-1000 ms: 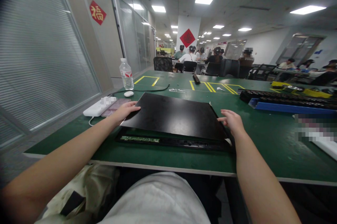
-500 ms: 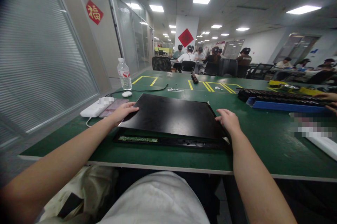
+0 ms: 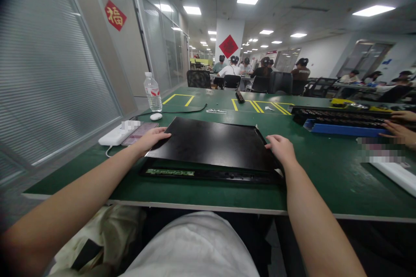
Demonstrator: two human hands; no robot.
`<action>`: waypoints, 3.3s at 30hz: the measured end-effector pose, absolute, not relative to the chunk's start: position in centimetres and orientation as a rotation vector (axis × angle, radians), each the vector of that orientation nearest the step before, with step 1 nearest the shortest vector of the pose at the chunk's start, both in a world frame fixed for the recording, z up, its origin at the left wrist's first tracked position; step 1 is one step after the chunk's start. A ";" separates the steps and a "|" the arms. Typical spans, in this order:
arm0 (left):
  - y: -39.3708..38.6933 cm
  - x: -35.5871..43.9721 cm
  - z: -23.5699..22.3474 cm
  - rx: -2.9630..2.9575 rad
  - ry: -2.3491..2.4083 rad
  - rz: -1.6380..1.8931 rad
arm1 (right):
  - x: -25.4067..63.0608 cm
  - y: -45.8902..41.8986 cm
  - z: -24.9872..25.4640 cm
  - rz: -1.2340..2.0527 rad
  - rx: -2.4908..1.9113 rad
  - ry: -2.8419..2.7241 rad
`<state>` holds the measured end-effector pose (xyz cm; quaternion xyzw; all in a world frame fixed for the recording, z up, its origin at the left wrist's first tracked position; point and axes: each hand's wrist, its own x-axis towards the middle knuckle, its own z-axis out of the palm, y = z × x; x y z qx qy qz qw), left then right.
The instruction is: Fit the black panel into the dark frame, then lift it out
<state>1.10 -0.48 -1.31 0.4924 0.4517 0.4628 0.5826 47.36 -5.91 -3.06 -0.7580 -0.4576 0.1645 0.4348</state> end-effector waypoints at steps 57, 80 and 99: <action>-0.1 1.2 -1.3 1.107 1.104 1.098 | 47.2 -5.7 -2.9 0.208 -2.045 -1.312; -0.8 1.4 -0.8 1.147 1.220 1.065 | 47.4 -5.6 -3.1 0.223 -2.044 -1.295; 0.5 0.5 -1.8 1.292 1.139 1.183 | 47.2 -5.7 -2.9 0.234 -2.043 -1.269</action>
